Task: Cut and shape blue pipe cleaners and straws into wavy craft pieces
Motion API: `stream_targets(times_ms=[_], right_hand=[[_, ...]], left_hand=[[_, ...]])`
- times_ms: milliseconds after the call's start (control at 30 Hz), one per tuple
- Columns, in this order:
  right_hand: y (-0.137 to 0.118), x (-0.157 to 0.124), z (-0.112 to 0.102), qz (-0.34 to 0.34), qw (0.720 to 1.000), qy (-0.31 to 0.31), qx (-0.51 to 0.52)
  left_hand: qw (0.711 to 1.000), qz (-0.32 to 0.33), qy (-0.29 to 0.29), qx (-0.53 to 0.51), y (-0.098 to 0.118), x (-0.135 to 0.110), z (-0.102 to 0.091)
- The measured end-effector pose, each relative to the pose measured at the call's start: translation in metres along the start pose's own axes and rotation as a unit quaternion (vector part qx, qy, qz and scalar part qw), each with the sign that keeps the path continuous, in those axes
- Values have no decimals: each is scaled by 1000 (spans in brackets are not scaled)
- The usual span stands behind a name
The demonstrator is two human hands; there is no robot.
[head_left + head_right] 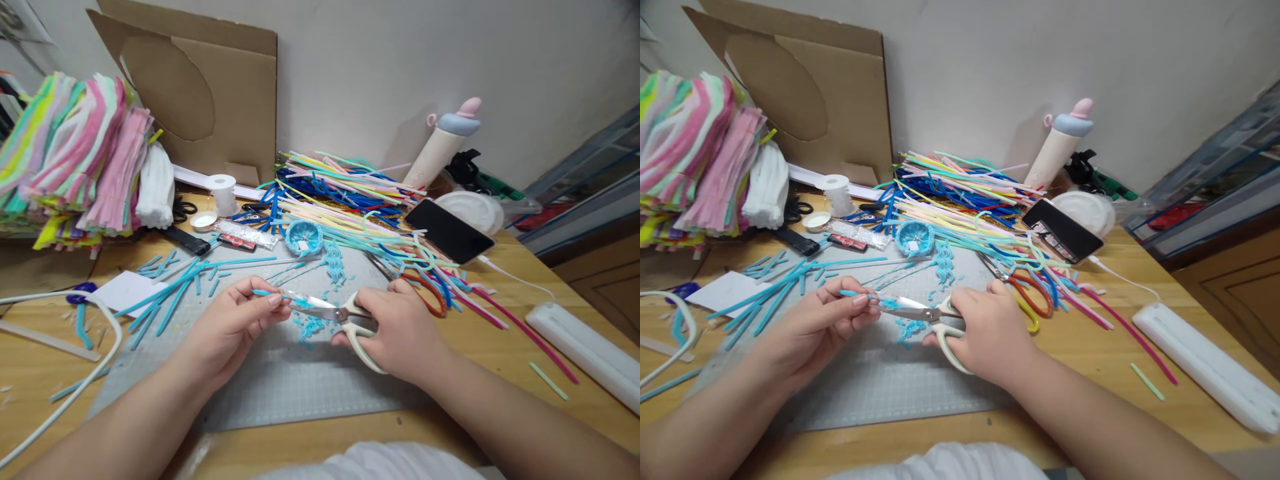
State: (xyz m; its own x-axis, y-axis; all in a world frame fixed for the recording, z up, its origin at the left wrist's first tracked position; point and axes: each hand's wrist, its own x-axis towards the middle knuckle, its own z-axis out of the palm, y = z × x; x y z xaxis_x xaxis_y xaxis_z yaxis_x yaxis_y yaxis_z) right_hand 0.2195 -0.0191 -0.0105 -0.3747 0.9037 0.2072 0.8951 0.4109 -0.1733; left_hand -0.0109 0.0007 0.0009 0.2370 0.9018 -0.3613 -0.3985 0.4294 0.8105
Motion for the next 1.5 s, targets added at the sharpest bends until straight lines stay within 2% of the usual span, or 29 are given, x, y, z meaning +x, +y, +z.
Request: stream_targets(times_ms=[133,267,633,867,1500], right_hand=[[0,1,3,1,1000,-11,0],[-1,2,4,-3,1000,4,-6],[0,-1,5,-14,1000,15,2],[1,0,6,-20,999,26,1],[-1,-3,7,-6,999,27,23]], left_hand=[[1000,-17,-19,-7,-4,1,1],[999,-25,-31,-12,-7,1,1],[998,-44,-28,-22,-8,1,1],[999,-19,-23,-32,-8,2,-1],[999,-17,-31,-42,-6,2,-1]])
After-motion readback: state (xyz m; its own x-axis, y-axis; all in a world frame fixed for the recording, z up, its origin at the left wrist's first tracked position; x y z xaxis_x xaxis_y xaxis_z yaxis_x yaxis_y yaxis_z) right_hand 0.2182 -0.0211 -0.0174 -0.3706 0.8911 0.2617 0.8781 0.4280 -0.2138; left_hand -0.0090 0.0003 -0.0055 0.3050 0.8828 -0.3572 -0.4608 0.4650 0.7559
